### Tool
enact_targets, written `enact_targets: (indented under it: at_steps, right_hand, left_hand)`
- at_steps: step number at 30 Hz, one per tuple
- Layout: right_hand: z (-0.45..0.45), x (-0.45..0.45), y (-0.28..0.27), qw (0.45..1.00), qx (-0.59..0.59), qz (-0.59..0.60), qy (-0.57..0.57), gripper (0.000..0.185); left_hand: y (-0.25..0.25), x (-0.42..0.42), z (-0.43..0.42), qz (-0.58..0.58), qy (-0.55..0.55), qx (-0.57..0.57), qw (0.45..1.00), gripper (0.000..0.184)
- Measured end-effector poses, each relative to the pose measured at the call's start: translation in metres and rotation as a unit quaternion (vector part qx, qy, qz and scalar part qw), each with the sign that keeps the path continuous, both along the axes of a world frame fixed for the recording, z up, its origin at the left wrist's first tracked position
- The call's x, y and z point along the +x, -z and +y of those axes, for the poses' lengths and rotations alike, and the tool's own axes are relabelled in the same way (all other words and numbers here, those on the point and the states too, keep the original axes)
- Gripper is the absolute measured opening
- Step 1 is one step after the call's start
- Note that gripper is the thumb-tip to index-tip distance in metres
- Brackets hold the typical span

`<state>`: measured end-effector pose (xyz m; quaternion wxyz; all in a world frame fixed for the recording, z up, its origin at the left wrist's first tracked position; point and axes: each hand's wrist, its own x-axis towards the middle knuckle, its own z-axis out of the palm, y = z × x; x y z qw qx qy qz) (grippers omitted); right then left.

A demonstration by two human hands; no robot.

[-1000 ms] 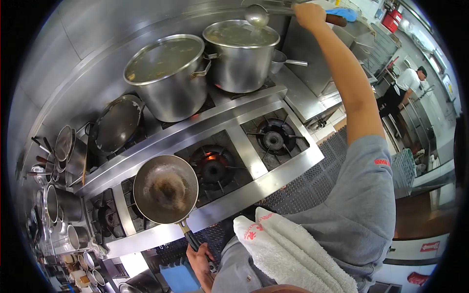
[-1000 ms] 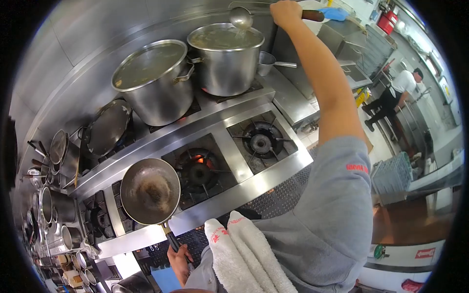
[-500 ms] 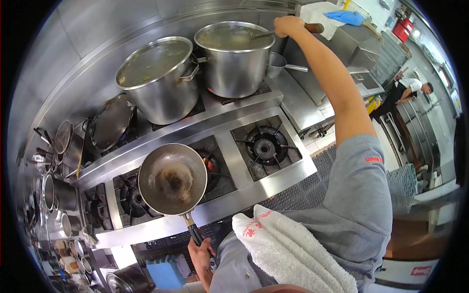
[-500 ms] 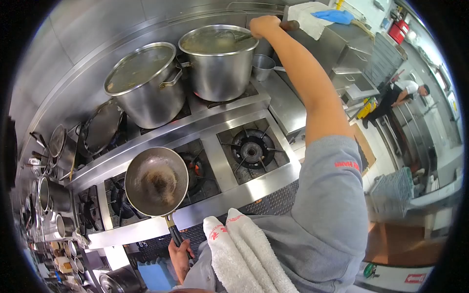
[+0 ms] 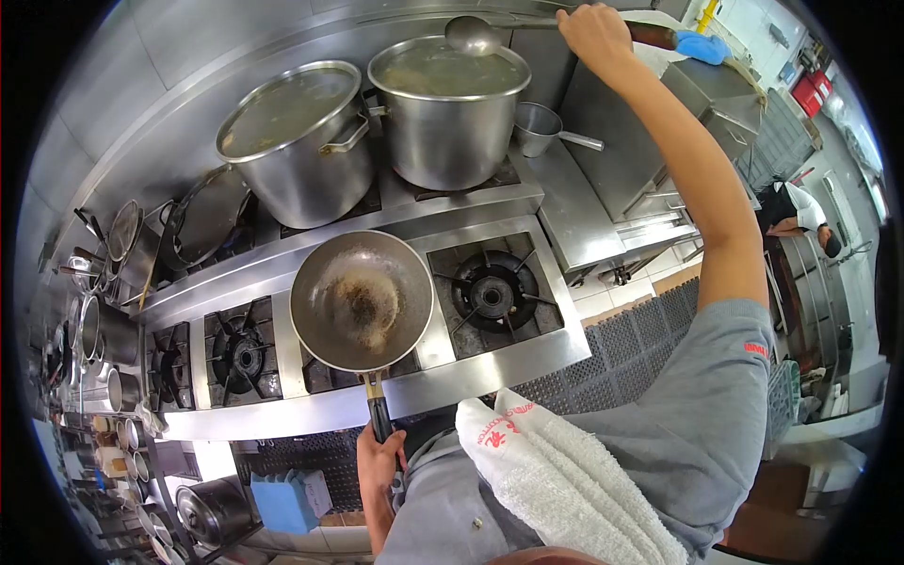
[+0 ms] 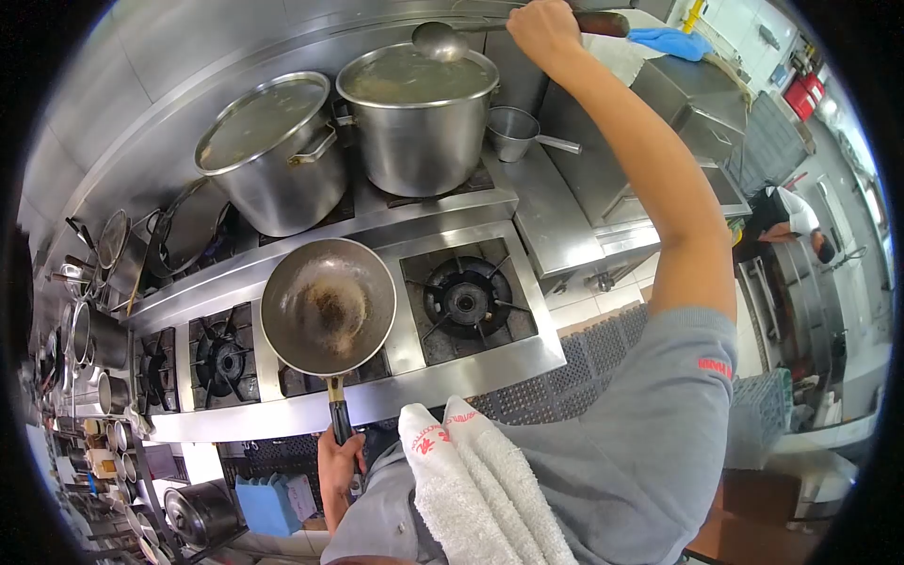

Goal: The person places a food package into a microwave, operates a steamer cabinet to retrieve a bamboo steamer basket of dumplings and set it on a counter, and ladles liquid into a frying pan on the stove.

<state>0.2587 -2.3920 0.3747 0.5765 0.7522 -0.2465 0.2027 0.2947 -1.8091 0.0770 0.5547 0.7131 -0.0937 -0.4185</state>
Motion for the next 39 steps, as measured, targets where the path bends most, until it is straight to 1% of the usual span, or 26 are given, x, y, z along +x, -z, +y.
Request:
enact_targets:
  at_steps: [1, 2, 3, 4, 6, 7, 9, 10, 11, 12, 13, 18, 20, 22, 23, 24, 25, 26, 28, 29, 30, 33, 35, 36, 38, 39]
  right_hand:
    - [0.003, 0.000, -0.001, 1.000, 0.000, -0.001, 0.000, 0.015]
    - [0.007, 0.001, -0.003, 0.995, 0.080, 0.040, 0.032, 0.012]
    - [0.011, 0.002, -0.003, 0.982, 0.158, 0.080, 0.064, 0.015]
    - [0.015, 0.002, -0.002, 0.982, 0.158, 0.078, 0.064, 0.015]
    - [0.022, 0.003, -0.002, 0.968, 0.235, 0.061, 0.060, 0.016]
    - [0.013, 0.005, -0.002, 0.969, 0.234, 0.061, 0.058, 0.016]
    - [-0.014, 0.011, -0.001, 0.912, 0.395, 0.033, 0.106, 0.016]
    - [-0.007, 0.010, -0.006, 0.912, 0.396, 0.035, 0.103, 0.016]
    - [0.006, 0.005, -0.018, 0.843, 0.521, -0.023, 0.136, 0.017]
    - [0.015, 0.002, -0.029, 0.753, 0.632, -0.079, 0.167, 0.020]
    - [0.012, -0.003, -0.036, 0.734, 0.649, -0.091, 0.179, 0.021]
    - [-0.015, -0.037, -0.071, 0.705, 0.671, -0.113, 0.198, 0.018]
    - [-0.011, -0.049, -0.085, 0.685, 0.696, -0.129, 0.173, 0.037]
    - [0.011, -0.062, -0.106, 0.689, 0.689, -0.140, 0.176, 0.037]
    - [0.019, -0.068, -0.116, 0.693, 0.672, -0.152, 0.210, 0.015]
    - [0.024, -0.077, -0.124, 0.696, 0.655, -0.163, 0.245, 0.019]
    - [0.029, -0.087, -0.130, 0.688, 0.673, -0.158, 0.220, 0.021]
    - [0.046, -0.093, -0.137, 0.710, 0.652, -0.156, 0.213, 0.017]
    - [0.063, -0.112, -0.143, 0.696, 0.665, -0.208, 0.171, 0.014]
    - [0.069, -0.119, -0.146, 0.692, 0.685, -0.164, 0.156, 0.012]
    - [0.079, -0.126, -0.153, 0.688, 0.682, -0.145, 0.202, 0.012]
    - [0.069, -0.156, -0.143, 0.672, 0.707, -0.144, 0.169, 0.013]
    - [0.069, -0.171, -0.135, 0.672, 0.716, -0.047, 0.181, 0.020]
    - [0.063, -0.180, -0.120, 0.667, 0.720, -0.036, 0.185, 0.020]
    - [0.065, -0.188, -0.088, 0.667, 0.734, -0.072, 0.103, 0.037]
    - [0.078, -0.186, -0.081, 0.663, 0.733, -0.069, 0.133, 0.038]
  left_hand:
    - [-0.001, -0.001, -0.005, -0.009, 0.013, 0.000, 1.000, 0.010]
    - [-0.005, -0.002, -0.010, -0.010, 0.013, 0.000, 1.000, 0.010]
    - [-0.011, -0.003, -0.016, -0.011, 0.024, -0.016, 1.000, 0.008]
    - [-0.017, -0.004, -0.022, -0.012, 0.035, -0.032, 0.999, 0.006]
    - [-0.025, -0.006, -0.034, -0.008, 0.048, -0.041, 0.998, 0.006]
    - [-0.028, -0.006, -0.039, -0.001, 0.062, -0.048, 0.997, 0.007]
    - [-0.032, -0.005, -0.048, 0.007, 0.081, -0.046, 0.996, 0.007]
    - [-0.034, -0.004, -0.052, 0.016, 0.102, -0.041, 0.994, 0.008]
    - [-0.039, -0.003, -0.057, 0.016, 0.100, -0.040, 0.994, 0.008]
    - [-0.045, -0.001, -0.062, 0.012, 0.123, -0.036, 0.992, 0.008]
    - [-0.050, 0.000, -0.066, 0.009, 0.146, -0.033, 0.989, 0.008]
    - [-0.075, 0.002, -0.094, 0.037, 0.176, -0.067, 0.981, 0.010]
    - [-0.081, 0.005, -0.105, 0.039, 0.188, -0.078, 0.978, 0.011]
    - [-0.086, 0.010, -0.118, 0.056, 0.218, -0.083, 0.971, 0.012]
    - [-0.091, 0.012, -0.124, 0.062, 0.230, -0.080, 0.968, 0.011]
    - [-0.094, 0.013, -0.131, 0.060, 0.237, -0.077, 0.967, 0.011]
    - [-0.096, 0.014, -0.137, 0.059, 0.242, -0.083, 0.965, 0.011]
    - [-0.097, 0.015, -0.144, 0.059, 0.247, -0.088, 0.963, 0.011]
    - [-0.102, 0.015, -0.155, 0.061, 0.259, -0.090, 0.960, 0.011]
    - [-0.106, 0.015, -0.159, 0.054, 0.255, -0.087, 0.961, 0.012]
    - [-0.108, 0.014, -0.163, 0.049, 0.251, -0.082, 0.963, 0.014]
    - [-0.113, 0.015, -0.168, 0.045, 0.251, -0.090, 0.963, 0.014]
    - [-0.111, 0.015, -0.167, 0.044, 0.251, -0.095, 0.962, 0.014]
    - [-0.113, 0.014, -0.165, 0.051, 0.246, -0.095, 0.963, 0.014]
    - [-0.111, 0.014, -0.162, 0.049, 0.242, -0.094, 0.964, 0.013]
    - [-0.110, 0.013, -0.160, 0.053, 0.238, -0.092, 0.966, 0.013]
